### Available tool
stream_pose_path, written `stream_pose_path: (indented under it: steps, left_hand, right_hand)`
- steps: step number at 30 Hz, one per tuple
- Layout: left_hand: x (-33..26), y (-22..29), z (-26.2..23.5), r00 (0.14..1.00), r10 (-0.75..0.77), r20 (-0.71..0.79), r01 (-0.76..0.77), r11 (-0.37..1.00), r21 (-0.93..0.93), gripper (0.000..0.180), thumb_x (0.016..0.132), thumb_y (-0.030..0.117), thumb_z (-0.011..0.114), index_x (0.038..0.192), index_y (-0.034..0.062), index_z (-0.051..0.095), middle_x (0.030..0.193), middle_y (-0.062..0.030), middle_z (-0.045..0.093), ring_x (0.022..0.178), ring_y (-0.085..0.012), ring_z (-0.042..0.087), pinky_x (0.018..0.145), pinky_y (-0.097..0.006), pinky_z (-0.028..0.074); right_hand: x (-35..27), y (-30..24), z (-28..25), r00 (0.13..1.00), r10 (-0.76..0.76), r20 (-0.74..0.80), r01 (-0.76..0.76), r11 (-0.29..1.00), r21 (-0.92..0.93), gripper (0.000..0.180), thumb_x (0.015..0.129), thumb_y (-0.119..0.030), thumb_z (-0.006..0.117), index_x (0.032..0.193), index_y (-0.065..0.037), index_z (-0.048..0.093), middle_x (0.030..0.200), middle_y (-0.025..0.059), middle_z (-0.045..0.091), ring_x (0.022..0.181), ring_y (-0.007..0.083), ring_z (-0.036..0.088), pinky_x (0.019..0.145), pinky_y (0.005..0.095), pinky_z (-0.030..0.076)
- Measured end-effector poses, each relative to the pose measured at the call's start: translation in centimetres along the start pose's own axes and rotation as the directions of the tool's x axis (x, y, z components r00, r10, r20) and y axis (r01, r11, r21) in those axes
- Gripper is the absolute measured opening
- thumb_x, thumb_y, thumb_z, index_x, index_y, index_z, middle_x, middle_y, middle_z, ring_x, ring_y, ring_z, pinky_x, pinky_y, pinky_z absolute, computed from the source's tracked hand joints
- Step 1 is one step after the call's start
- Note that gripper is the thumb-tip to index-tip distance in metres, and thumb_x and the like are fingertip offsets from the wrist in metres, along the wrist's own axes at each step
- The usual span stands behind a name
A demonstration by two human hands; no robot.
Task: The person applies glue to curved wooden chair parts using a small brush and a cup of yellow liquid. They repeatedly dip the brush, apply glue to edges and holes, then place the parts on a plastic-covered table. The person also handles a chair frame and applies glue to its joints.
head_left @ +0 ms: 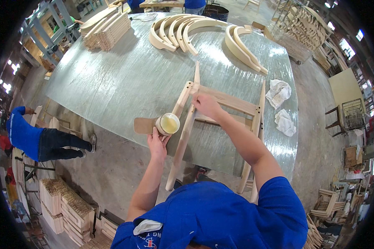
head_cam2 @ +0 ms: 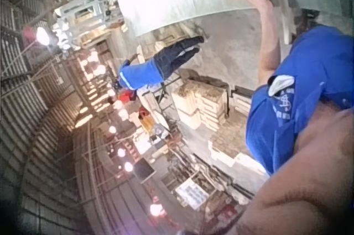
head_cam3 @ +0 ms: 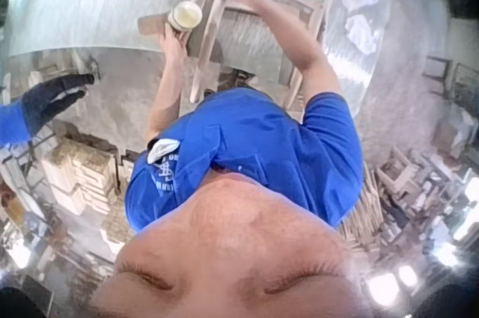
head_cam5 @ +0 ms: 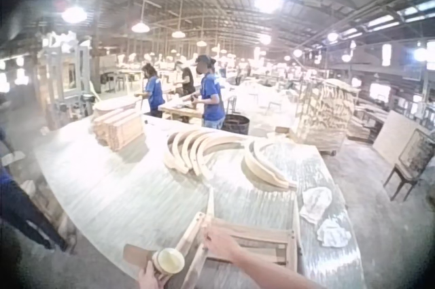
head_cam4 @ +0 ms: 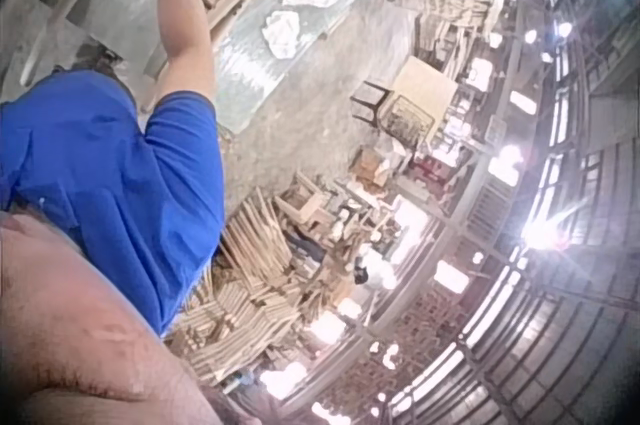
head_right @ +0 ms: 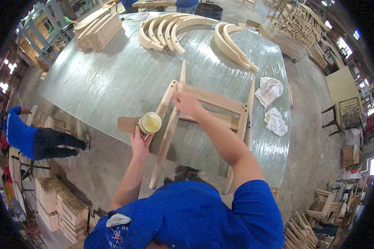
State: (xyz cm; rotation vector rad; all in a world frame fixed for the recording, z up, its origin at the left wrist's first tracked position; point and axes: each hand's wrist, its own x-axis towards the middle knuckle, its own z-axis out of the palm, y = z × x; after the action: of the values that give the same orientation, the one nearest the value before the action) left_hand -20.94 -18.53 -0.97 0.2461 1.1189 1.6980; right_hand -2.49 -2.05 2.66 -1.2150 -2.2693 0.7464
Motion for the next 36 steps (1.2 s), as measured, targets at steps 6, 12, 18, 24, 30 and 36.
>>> stream_pose_path:
  steps: [6, 12, 18, 24, 30, 36]
  left_hand:
    - [-0.2, 0.5, -0.5, 0.999, 0.003, 0.053, -0.004, 1.0, 0.015, 0.031, 0.096, 0.025, 0.04, 0.122, 0.0083, 0.036, 0.121, -0.0092, 0.045, 0.107, -0.0231, 0.052, 0.083, -0.043, 0.051]
    - [-0.1, 0.1, 0.5, 0.998, 0.014, 0.056, -0.019, 0.995, 0.097, 0.032, 0.097, 0.023, 0.039, 0.125, 0.0091, 0.036, 0.121, -0.0081, 0.047, 0.107, -0.0216, 0.052, 0.084, -0.04, 0.05]
    - [-2.5, -1.4, 4.4, 0.938, 0.078, 0.339, -0.141, 0.976, 0.164, 0.032, 0.096, 0.022, 0.041, 0.125, 0.0098, 0.038, 0.122, -0.0062, 0.048, 0.11, -0.0169, 0.049, 0.085, -0.034, 0.047]
    - [-6.0, -2.9, 8.9, 0.905, 0.114, 0.41, -0.219, 0.951, 0.22, 0.034, 0.096, 0.025, 0.041, 0.127, 0.0092, 0.038, 0.119, -0.0035, 0.049, 0.107, -0.0149, 0.05, 0.083, -0.032, 0.046]
    - [-7.9, -7.3, 13.3, 0.945, 0.046, 0.324, -0.095, 0.986, 0.139, 0.034, 0.096, 0.026, 0.043, 0.125, 0.009, 0.039, 0.118, -0.0049, 0.048, 0.1, -0.0162, 0.054, 0.081, -0.034, 0.05]
    - [-9.4, -12.1, 17.5, 0.944, -0.072, 0.321, 0.076, 0.997, 0.001, 0.028, 0.096, 0.022, 0.041, 0.121, 0.0099, 0.037, 0.116, -0.0086, 0.05, 0.101, -0.0211, 0.055, 0.079, -0.041, 0.054]
  right_hand:
    - [-1.3, -0.7, -0.8, 0.987, -0.094, -0.126, 0.083, 0.992, -0.091, 0.026, 0.084, -0.023, 0.055, 0.082, 0.002, 0.056, 0.074, 0.0202, 0.059, 0.07, 0.0374, 0.058, 0.065, 0.0412, 0.046]
    - [-5.5, -4.1, -4.1, 0.96, 0.205, -0.188, -0.054, 0.801, 0.596, 0.017, 0.088, -0.015, 0.057, 0.082, 0.001, 0.055, 0.07, 0.0058, 0.06, 0.068, 0.0101, 0.06, 0.061, 0.0246, 0.049]
    - [-12.3, -6.3, -5.8, 0.926, 0.26, -0.274, -0.091, 0.857, 0.507, 0.016, 0.088, -0.013, 0.057, 0.081, 0.0, 0.052, 0.07, 0.0047, 0.059, 0.066, 0.0097, 0.06, 0.061, 0.0229, 0.05]
    - [-17.1, -3.9, -8.9, 0.813, 0.433, -0.39, 0.053, 0.612, 0.789, 0.019, 0.088, -0.016, 0.056, 0.076, -0.002, 0.051, 0.066, 0.0079, 0.06, 0.056, 0.0123, 0.059, 0.051, 0.0246, 0.049]
    - [-20.3, 1.2, -11.4, 0.779, 0.612, -0.137, -0.101, 0.337, 0.936, 0.017, 0.088, -0.018, 0.057, 0.081, -0.003, 0.051, 0.072, 0.009, 0.061, 0.058, 0.0148, 0.06, 0.054, 0.0271, 0.052]
    - [-23.0, 7.1, -15.0, 0.846, 0.515, -0.14, 0.045, 0.193, 0.98, 0.008, 0.086, -0.009, 0.056, 0.09, -0.003, 0.052, 0.081, 0.0101, 0.062, 0.069, 0.0181, 0.062, 0.066, 0.0308, 0.054]
